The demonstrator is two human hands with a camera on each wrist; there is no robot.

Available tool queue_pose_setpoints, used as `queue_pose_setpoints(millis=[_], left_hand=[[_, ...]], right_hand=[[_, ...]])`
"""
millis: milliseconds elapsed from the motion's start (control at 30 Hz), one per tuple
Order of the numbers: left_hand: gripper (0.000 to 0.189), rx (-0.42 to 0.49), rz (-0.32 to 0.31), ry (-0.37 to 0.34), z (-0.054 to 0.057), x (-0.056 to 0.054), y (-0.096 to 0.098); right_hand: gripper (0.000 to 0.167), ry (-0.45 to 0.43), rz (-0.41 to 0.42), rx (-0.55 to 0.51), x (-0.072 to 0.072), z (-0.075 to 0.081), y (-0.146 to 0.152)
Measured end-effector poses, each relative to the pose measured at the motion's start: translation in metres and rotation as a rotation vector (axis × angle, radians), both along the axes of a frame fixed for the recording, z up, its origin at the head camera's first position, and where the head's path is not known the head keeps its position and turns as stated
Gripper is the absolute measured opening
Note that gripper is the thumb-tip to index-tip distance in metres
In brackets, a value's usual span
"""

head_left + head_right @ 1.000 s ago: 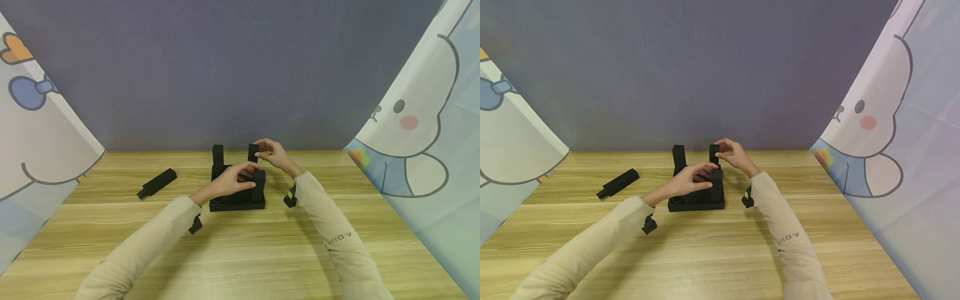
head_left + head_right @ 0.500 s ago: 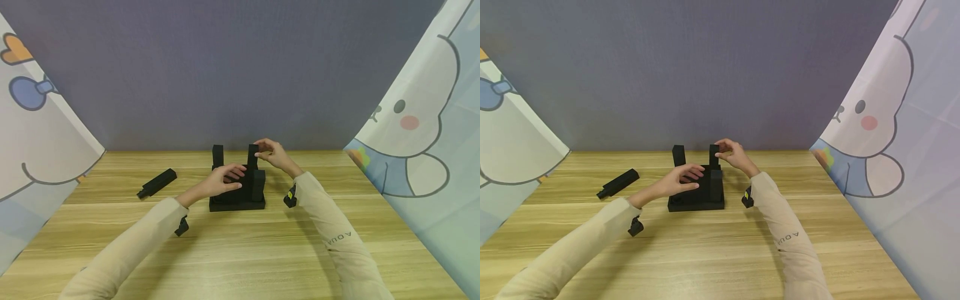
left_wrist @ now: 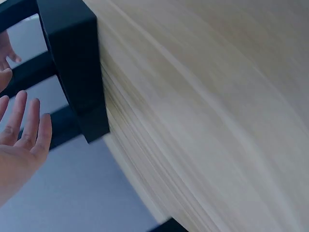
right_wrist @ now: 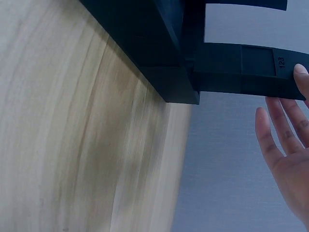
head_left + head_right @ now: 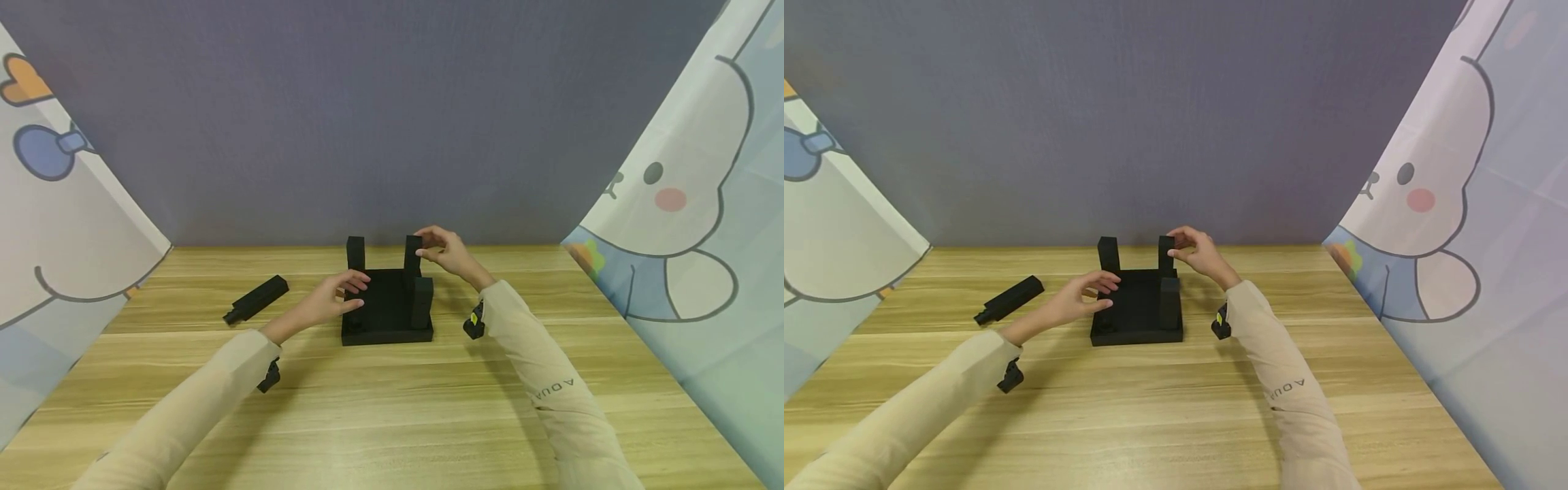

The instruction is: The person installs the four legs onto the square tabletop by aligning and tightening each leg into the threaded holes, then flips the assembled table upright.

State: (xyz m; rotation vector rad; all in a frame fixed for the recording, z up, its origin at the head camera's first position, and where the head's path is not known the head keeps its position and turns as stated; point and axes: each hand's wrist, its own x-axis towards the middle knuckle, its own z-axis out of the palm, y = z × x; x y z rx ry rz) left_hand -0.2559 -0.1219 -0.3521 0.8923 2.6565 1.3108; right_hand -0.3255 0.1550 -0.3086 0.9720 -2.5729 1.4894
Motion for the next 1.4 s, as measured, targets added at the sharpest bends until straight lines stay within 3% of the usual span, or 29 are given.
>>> queue_pose_setpoints(millis=[300, 600, 867, 1200, 1400], left_hand=[[0.041, -0.063, 0.1, 0.054, 0.001, 0.0, -0.027], [0.041, -0.222, 0.192, 0.092, -0.005, -0.005, -0.055], [0.044, -0.305, 0.259, 0.104, -0.006, -0.009, -0.071], [0.043, -0.328, 0.324, 0.092, -0.009, -0.017, -0.091], [0.044, -0.36, 0.35, 0.111, -0.011, -0.019, -0.1]], right_hand=[[0.035, -0.012, -0.006, 0.017, 0.0, -0.001, 0.0], [0.035, -0.013, -0.003, 0.023, 0.001, -0.003, 0.001], [0.035, -0.019, -0.001, 0.01, 0.001, -0.002, 0.0], [0.036, -0.025, -0.007, 0.014, 0.001, -0.001, 0.001], [0.036, -0.013, -0.008, 0.011, -0.011, -0.011, 0.002]])
